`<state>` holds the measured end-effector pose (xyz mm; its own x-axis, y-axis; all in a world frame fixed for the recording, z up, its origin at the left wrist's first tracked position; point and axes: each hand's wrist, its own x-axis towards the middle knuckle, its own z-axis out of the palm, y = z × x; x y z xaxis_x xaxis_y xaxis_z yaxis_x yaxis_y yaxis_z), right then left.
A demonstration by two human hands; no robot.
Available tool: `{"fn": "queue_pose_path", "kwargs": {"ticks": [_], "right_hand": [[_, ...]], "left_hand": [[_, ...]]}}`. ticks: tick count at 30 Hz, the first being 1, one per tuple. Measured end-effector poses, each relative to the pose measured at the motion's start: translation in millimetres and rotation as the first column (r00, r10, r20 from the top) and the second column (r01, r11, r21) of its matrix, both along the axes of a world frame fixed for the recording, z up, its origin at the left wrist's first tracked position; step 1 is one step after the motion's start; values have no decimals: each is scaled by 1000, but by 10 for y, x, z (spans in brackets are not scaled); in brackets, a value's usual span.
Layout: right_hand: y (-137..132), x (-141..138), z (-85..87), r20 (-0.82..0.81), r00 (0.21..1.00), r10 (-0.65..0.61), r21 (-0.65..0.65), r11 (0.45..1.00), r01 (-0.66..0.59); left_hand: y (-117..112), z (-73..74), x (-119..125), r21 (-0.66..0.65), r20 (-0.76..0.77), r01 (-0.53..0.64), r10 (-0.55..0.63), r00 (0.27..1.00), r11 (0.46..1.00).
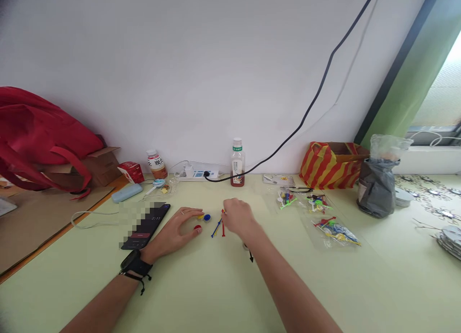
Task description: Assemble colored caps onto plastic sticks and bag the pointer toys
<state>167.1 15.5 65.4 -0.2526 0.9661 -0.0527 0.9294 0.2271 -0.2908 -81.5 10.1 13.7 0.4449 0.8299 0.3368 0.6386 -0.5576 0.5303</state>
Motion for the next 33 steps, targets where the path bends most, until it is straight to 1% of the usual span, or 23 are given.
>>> {"fn": "queue_pose_path", "kwargs": {"ticks": [3,6,12,17,20,22,25,28,30,31,33], "right_hand": [[85,312,67,57,997,-51,-62,997,54],[122,486,69,100,993,-58,-139,988,71],[155,549,37,125,992,-19,-235,971,49],[182,580,10,70,997,-40,-226,973,55],[207,630,9,-15,998,-65,-185,981,61],[225,661,17,-95,993,-70,-159,986,55],[232,646,37,-232,971,-63,-141,990,30],[194,484,38,-358,933,-37,-143,990,-16],[145,298,17,-468,884,-14,-176,981,-78],[118,196,0,-583,812,-18,-216,967,-133],[68,10,-42,-713,700,-55,-318,914,-252]], "left_hand": [[14,-15,-4,28,-15,3,-2,1000,1000],[52,-48,-26,62,-15,-11,12,1000,998],[78,-67,-23,98,-44,0,4,999,995],[71,-64,-15,146,-105,48,-33,994,988],[78,-79,-21,145,-139,65,-45,989,987],[83,-84,-18,148,-131,57,-37,991,987],[67,-59,13,183,-65,15,-4,998,983],[8,4,75,235,13,-31,28,1000,972],[-46,41,125,246,56,-42,29,998,968],[-73,52,151,243,76,-35,17,997,969],[-119,56,200,229,115,-3,-24,993,973]]}}
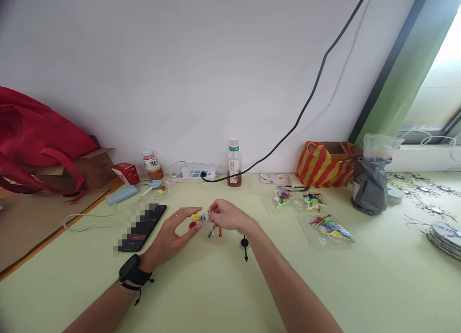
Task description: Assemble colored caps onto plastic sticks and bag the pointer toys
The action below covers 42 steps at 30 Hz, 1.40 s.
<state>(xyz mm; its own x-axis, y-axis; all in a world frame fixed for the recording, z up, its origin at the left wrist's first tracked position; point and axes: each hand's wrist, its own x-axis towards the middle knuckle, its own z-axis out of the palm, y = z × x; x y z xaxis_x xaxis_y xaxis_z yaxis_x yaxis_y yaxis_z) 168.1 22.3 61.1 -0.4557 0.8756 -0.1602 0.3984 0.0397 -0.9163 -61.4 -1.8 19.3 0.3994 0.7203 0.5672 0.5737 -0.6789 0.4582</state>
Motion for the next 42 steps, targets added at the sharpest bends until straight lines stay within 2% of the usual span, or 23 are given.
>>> {"fn": "queue_pose_path", "kwargs": {"ticks": [3,7,10,13,15,19,23,26,29,33,37,42], "right_hand": [[-54,-162,-50,-97,995,36,-89,995,-45],[-88,-172,-45,-97,995,36,-90,995,-45],[-116,-156,-20,-47,998,50,-72,996,-54],[-136,-169,-24,88,994,63,-12,998,-62],[-117,-166,-44,195,981,27,40,999,-36],[14,-49,-112,301,944,-136,152,984,94],[142,150,-209,413,879,-237,193,966,170],[173,202,-287,461,866,-192,149,979,138],[166,143,-336,459,874,-160,153,983,99],[114,26,-340,419,900,-120,210,977,32],[32,-52,-336,387,919,-77,280,959,-37],[-17,-88,-372,428,903,-27,370,917,-147]], "left_hand": [[-40,-10,67,-2,71,47,-47,996,999],[-66,11,132,-22,110,87,-84,990,996],[-85,28,161,-67,98,97,-90,991,993],[-97,14,170,-138,76,89,-79,994,986],[-95,-8,161,-184,62,87,-77,995,979],[-69,-54,111,-242,33,87,-81,996,966],[-11,-90,53,-225,-101,57,-81,992,973],[45,-101,6,-117,-186,75,-96,978,990],[86,-93,-36,-35,-210,90,-96,973,995],[91,-90,-51,-37,-233,25,-33,972,999],[79,-109,-37,-52,-245,40,-52,968,998],[82,-113,-46,-47,-216,35,-44,975,998]]}}
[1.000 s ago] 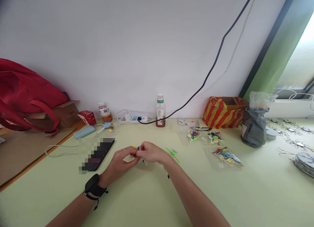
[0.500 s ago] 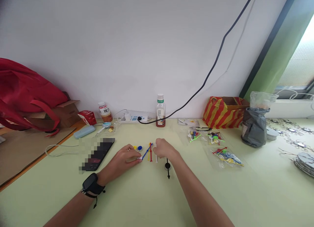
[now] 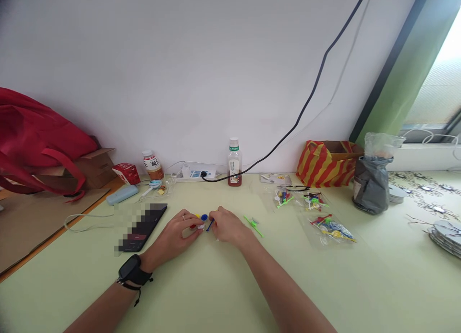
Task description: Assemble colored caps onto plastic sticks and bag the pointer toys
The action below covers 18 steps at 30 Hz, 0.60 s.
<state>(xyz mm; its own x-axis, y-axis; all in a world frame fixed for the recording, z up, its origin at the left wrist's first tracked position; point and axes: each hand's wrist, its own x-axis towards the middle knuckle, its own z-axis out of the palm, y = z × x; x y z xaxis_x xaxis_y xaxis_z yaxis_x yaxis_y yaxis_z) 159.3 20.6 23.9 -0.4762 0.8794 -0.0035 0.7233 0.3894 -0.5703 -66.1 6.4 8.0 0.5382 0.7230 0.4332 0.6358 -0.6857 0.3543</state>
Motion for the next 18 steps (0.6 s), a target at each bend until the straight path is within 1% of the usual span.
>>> {"fn": "queue_pose_path", "kwargs": {"ticks": [5,8,10,12,15,17,18], "right_hand": [[-10,-15,20,-1,1000,12,-19,1000,-12],[-19,-15,92,0,1000,25,-36,999,-25],[-5,43,171,18,1000,20,-56,998,-19],[31,178,265,57,998,-17,-72,997,21],[100,486,382,160,977,-142,-64,986,154],[131,687,409,247,945,-213,-94,966,242],[141,769,405,288,931,-226,-132,953,272]], "left_hand": [[6,7,-7,11,-18,-12,12,1000,1000],[15,0,-7,28,-18,-10,10,1000,1000],[17,2,-5,39,-11,-14,15,1000,999],[10,14,1,38,-5,-24,24,1000,999],[-10,43,14,19,-1,-46,46,999,999],[-21,55,18,5,-3,-54,54,999,999],[-23,56,18,2,-4,-56,56,998,998]]}}
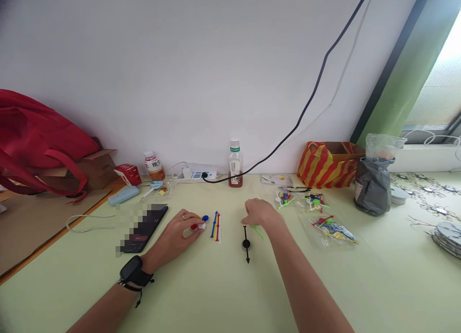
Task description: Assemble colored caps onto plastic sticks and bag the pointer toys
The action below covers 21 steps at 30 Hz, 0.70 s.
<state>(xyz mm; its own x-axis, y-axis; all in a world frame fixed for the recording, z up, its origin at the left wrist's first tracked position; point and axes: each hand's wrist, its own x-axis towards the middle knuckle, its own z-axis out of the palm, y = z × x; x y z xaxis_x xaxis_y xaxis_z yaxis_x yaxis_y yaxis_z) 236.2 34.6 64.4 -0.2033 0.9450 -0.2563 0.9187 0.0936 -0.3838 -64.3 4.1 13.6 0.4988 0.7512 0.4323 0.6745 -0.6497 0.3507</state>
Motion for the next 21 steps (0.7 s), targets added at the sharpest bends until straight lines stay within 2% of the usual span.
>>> {"fn": "queue_pose_path", "kwargs": {"ticks": [3,5,10,15,21], "right_hand": [[23,153,-53,44,998,-33,-118,992,38],[49,200,-81,30,999,-35,-128,991,39],[107,239,-30,-105,994,-8,-51,999,2],[87,153,25,-257,966,31,27,999,-25],[50,2,41,-392,919,48,66,998,-24]], "left_hand": [[7,-6,-12,1,-2,-9,9,1000,1000],[17,-12,-23,10,-7,-20,20,1000,1000],[31,-40,-36,59,-41,-23,26,999,998],[48,-73,-58,54,-98,8,-3,995,999],[98,-13,-205,31,-89,11,-8,996,999]]}}
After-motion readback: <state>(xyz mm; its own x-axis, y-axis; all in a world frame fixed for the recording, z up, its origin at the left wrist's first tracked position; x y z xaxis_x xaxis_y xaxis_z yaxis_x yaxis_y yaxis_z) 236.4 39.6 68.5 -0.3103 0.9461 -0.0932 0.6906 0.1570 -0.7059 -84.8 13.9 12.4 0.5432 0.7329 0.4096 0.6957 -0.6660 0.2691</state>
